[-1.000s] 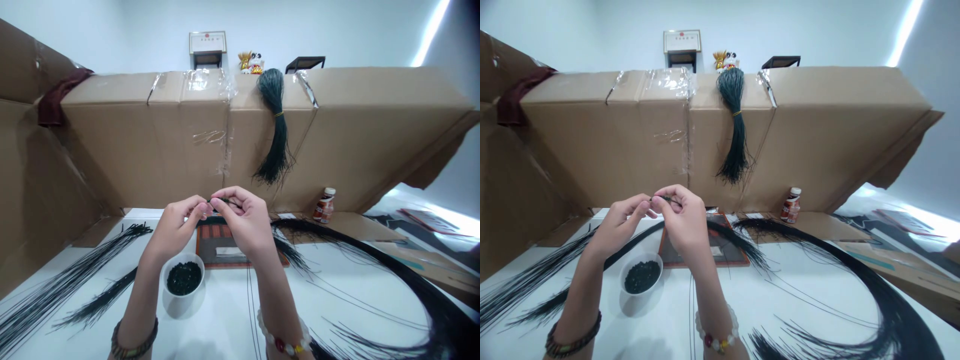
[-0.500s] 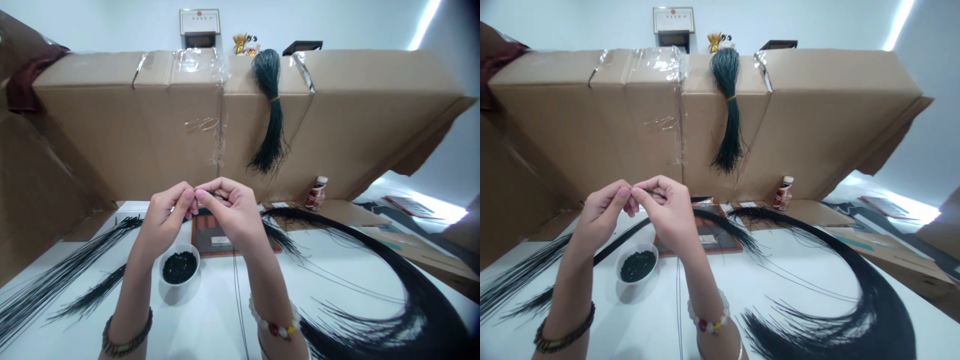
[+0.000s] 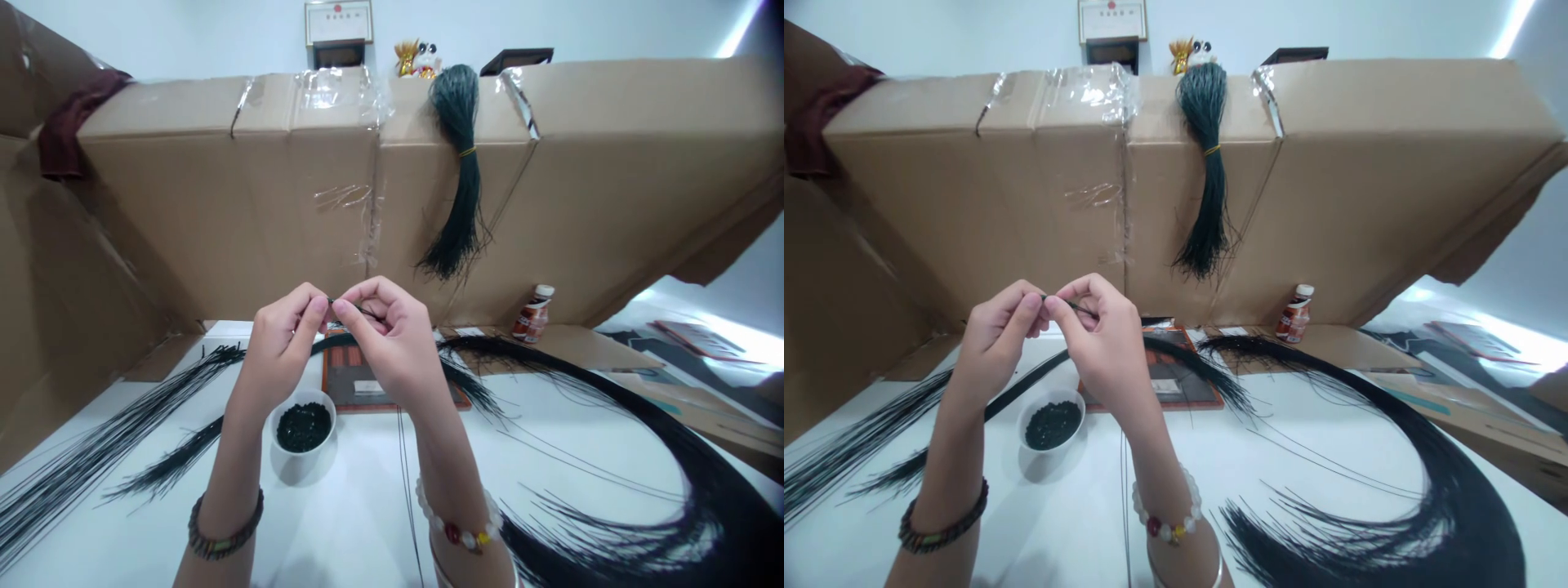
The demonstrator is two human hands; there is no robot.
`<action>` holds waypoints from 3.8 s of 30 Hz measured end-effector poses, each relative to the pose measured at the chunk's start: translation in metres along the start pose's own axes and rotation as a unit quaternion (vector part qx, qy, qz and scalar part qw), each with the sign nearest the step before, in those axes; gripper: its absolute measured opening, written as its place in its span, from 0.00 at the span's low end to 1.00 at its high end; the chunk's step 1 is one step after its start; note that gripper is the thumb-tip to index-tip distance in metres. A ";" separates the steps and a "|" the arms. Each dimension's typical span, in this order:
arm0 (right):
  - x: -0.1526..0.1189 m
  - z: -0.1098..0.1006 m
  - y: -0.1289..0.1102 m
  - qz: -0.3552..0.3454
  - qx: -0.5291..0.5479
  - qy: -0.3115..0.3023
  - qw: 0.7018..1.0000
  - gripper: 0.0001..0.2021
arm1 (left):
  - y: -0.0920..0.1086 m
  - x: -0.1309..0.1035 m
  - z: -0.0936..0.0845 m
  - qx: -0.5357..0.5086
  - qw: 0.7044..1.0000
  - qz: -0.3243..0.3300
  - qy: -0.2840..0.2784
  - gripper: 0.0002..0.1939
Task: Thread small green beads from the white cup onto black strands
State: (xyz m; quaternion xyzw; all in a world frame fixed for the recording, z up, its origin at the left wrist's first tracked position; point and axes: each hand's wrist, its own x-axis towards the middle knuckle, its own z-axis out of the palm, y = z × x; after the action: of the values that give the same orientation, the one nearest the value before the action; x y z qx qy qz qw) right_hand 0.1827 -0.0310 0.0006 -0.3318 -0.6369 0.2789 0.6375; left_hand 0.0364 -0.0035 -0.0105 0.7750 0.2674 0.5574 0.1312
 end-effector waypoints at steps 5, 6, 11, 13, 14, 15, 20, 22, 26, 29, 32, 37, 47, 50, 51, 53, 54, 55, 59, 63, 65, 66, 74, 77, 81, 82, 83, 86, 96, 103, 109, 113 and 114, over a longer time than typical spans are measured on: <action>-0.001 0.000 -0.002 -0.013 0.043 -0.013 0.999 0.07 | -0.001 -0.001 -0.001 0.032 0.999 0.026 0.011 0.14; -0.001 -0.001 -0.002 -0.013 0.048 -0.017 0.999 0.07 | -0.001 -0.002 -0.001 0.037 0.999 0.030 0.007 0.14; -0.002 -0.003 -0.003 -0.012 0.054 -0.023 0.998 0.07 | 0.000 -0.003 -0.002 0.061 0.997 0.052 0.000 0.13; -0.002 -0.004 -0.003 -0.011 0.047 -0.023 0.999 0.07 | 0.001 -0.002 -0.002 0.068 0.996 0.058 -0.002 0.13; -0.002 -0.005 -0.002 -0.010 0.045 -0.023 0.999 0.07 | 0.001 -0.002 -0.002 0.071 0.996 0.060 -0.003 0.13; -0.001 -0.006 -0.002 -0.008 0.044 -0.023 0.999 0.07 | 0.002 -0.002 -0.001 0.074 0.995 0.061 -0.005 0.13; 0.002 -0.011 0.001 0.001 0.026 -0.023 0.999 0.06 | 0.003 -0.002 0.003 0.099 0.993 0.064 -0.007 0.12; 0.002 -0.012 0.001 0.003 0.019 -0.021 1.000 0.06 | 0.003 -0.002 0.005 0.102 0.993 0.066 -0.008 0.12; 0.003 -0.014 0.001 0.011 0.026 -0.027 0.999 0.07 | 0.003 -0.002 0.007 0.081 0.994 0.069 -0.009 0.11; 0.004 -0.017 0.002 0.022 0.059 -0.054 0.997 0.11 | 0.003 -0.001 0.010 0.046 0.997 0.069 0.001 0.12; 0.006 -0.021 0.005 0.043 0.081 -0.080 0.993 0.14 | 0.003 -0.001 0.014 0.019 0.997 0.068 0.006 0.14; 0.007 -0.026 0.008 0.071 0.113 -0.125 0.983 0.17 | 0.004 -0.005 0.014 -0.023 0.997 0.071 -0.009 0.15; 0.004 -0.030 0.003 0.070 0.128 -0.139 0.979 0.15 | 0.010 -0.007 0.006 -0.017 0.997 0.055 -0.051 0.16; 0.004 -0.029 0.003 0.071 0.116 -0.114 0.984 0.16 | 0.004 -0.005 0.007 -0.033 0.997 0.042 -0.048 0.14; 0.005 -0.027 0.003 0.068 0.121 -0.099 0.985 0.17 | 0.001 -0.005 0.009 -0.061 0.996 0.033 -0.049 0.12; 0.005 -0.020 0.005 0.059 0.144 -0.061 0.986 0.17 | -0.004 -0.004 0.014 -0.144 0.988 0.000 -0.054 0.17; 0.005 -0.016 0.006 0.057 0.160 -0.042 0.985 0.17 | -0.006 -0.003 0.018 -0.187 0.981 -0.024 -0.054 0.23; 0.006 -0.011 0.009 0.059 0.177 -0.024 0.982 0.17 | -0.008 -0.003 0.021 -0.225 0.972 -0.051 -0.053 0.27; 0.007 0.005 0.020 0.073 0.228 0.033 0.970 0.17 | -0.008 0.001 0.035 -0.329 0.925 -0.178 -0.061 0.26; 0.008 0.005 0.020 0.043 0.214 0.116 0.969 0.15 | -0.003 0.002 0.038 -0.377 0.878 -0.267 -0.128 0.25; 0.009 0.000 0.017 0.016 0.157 0.128 0.979 0.12 | 0.000 0.002 0.036 -0.408 0.854 -0.279 -0.160 0.28; 0.010 -0.004 0.015 0.001 0.117 0.126 0.985 0.11 | 0.002 0.002 0.035 -0.433 0.837 -0.284 -0.175 0.29; 0.011 -0.016 0.016 -0.073 -0.154 0.073 0.983 0.05 | 0.005 0.003 0.043 -0.395 0.889 -0.232 -0.007 0.14; 0.011 -0.011 0.018 -0.090 -0.155 0.078 0.981 0.06 | 0.005 0.005 0.048 -0.435 0.871 -0.224 0.025 0.13; 0.012 -0.007 0.018 -0.078 -0.082 0.068 0.991 0.06 | 0.005 0.005 0.052 -0.493 0.836 -0.240 0.021 0.12; 0.012 -0.006 0.018 -0.065 -0.049 0.058 0.995 0.06 | 0.005 0.005 0.053 -0.502 0.830 -0.243 0.019 0.12; 0.012 -0.006 0.018 -0.052 -0.016 0.048 0.997 0.06 | 0.005 0.004 0.055 -0.506 0.827 -0.243 0.016 0.12; 0.011 -0.005 0.018 -0.019 0.063 0.028 0.997 0.06 | 0.005 0.002 0.059 -0.513 0.823 -0.242 0.005 0.11; 0.018 -0.016 0.022 -0.018 0.082 0.027 0.996 0.09 | 0.011 0.006 0.039 -0.519 0.811 -0.269 -0.027 0.11; 0.017 -0.031 0.020 -0.096 0.042 -0.043 0.994 0.09 | 0.008 0.006 0.022 -0.509 0.806 -0.284 -0.097 0.09; 0.010 -0.029 0.012 -0.142 0.018 -0.116 0.983 0.08 | 0.004 0.006 0.016 -0.508 0.807 -0.283 -0.102 0.07; 0.008 -0.028 0.006 -0.170 -0.036 -0.100 0.980 0.06 | 0.003 0.007 0.013 -0.500 0.809 -0.288 -0.111 0.08; 0.008 -0.029 0.005 -0.182 -0.046 -0.099 0.977 0.06 | 0.003 0.007 0.012 -0.497 0.810 -0.291 -0.116 0.08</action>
State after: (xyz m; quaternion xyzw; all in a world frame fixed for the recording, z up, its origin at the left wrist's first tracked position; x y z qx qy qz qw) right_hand 0.2120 -0.0234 0.0028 -0.2096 -0.7588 0.1603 0.5955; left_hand 0.0505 -0.0011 -0.0073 0.5491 0.1499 0.4561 0.6841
